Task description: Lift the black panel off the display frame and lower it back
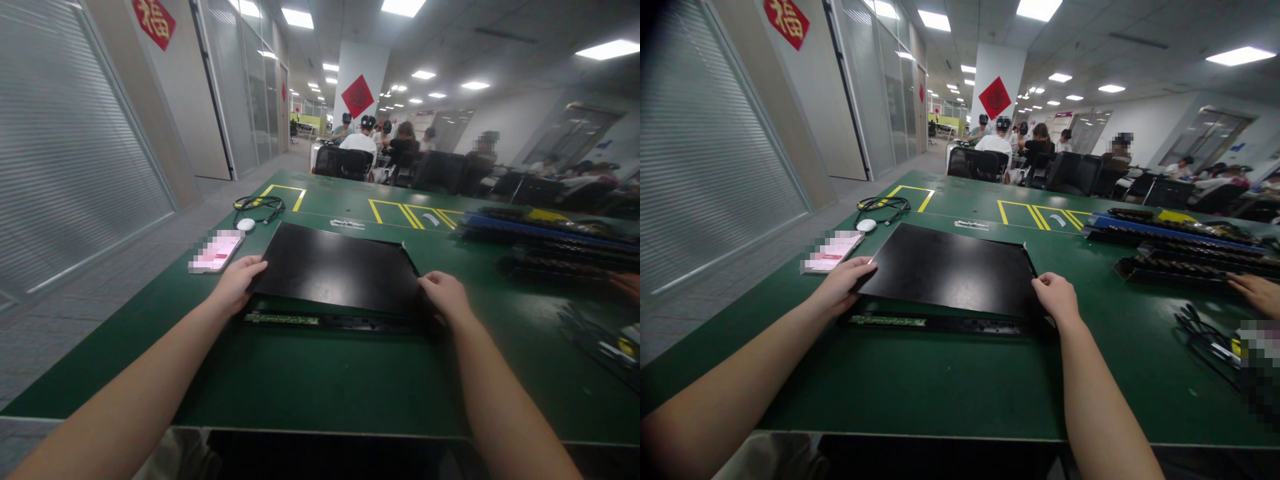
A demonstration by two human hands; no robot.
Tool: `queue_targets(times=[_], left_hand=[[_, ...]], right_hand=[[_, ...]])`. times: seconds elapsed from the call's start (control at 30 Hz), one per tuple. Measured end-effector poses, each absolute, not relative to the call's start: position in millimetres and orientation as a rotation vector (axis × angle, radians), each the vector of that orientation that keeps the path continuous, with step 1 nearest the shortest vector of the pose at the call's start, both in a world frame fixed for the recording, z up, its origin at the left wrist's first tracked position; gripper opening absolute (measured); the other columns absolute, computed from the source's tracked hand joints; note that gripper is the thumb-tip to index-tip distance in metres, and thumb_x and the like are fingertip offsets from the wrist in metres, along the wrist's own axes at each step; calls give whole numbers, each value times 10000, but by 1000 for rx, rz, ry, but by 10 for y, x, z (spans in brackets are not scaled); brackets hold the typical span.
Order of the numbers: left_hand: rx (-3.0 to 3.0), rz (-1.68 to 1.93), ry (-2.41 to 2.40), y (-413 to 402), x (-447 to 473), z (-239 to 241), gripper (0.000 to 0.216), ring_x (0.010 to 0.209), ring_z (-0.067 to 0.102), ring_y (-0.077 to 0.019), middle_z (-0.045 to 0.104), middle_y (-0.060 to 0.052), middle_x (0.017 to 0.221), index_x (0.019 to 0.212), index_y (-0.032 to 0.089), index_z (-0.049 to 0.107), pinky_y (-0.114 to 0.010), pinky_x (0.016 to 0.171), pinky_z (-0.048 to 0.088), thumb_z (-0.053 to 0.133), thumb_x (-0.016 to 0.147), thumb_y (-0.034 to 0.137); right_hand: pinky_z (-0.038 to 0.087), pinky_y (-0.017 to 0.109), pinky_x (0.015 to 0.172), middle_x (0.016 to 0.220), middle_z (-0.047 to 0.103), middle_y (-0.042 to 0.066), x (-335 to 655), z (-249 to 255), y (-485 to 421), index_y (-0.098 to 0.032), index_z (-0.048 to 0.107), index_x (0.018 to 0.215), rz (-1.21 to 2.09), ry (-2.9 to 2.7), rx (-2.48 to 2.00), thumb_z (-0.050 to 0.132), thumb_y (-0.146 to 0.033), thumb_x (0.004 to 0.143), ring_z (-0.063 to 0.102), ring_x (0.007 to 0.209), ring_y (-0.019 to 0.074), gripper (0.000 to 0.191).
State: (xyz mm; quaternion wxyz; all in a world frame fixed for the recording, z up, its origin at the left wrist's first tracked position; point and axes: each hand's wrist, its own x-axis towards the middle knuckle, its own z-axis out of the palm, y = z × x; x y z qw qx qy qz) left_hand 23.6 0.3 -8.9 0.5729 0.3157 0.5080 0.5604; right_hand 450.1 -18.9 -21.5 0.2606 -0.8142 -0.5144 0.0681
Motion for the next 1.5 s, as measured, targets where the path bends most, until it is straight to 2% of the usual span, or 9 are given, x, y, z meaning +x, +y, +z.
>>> queue_targets(times=[0.3,0.53,0.87,1.07,1.5], left_hand=[[723,1285,1173,26,212,-90,164,624,742,-196,770,-63,696,830,155,724,-224,503,555,718,701,53],[734,1296,1178,22,207,-62,445,700,764,-220,813,-78,834,1101,163,755,-242,521,568,708,678,35],[768,1300,1173,42,185,-94,385,637,734,-193,810,-68,874,1014,173,772,-246,522,554,709,660,37],[751,1308,1189,45,192,-94,365,561,696,-177,800,-47,807,983,189,773,-255,512,548,694,659,40],[711,1304,1252,3,238,-17,390,517,674,-174,771,-48,718,1040,161,747,-243,463,524,656,689,18]], right_hand=[[416,301,618,808,741,88,4543,-242,-181,-226,740,747,160,-1411,-2210,596,-390,772,639,725,223,220],[421,299,617,782,735,79,4569,-233,-177,-224,736,738,191,-1387,-2222,602,-379,762,642,739,226,206],[419,295,608,751,727,76,4579,-234,-176,-220,728,719,177,-1394,-2213,606,-348,752,641,716,220,181],[415,305,612,755,719,73,4575,-231,-180,-228,717,708,187,-1386,-2220,605,-356,746,629,715,221,174],[426,319,654,808,741,73,4602,-242,-187,-225,738,758,217,-1316,-2182,586,-384,755,638,771,234,221]])
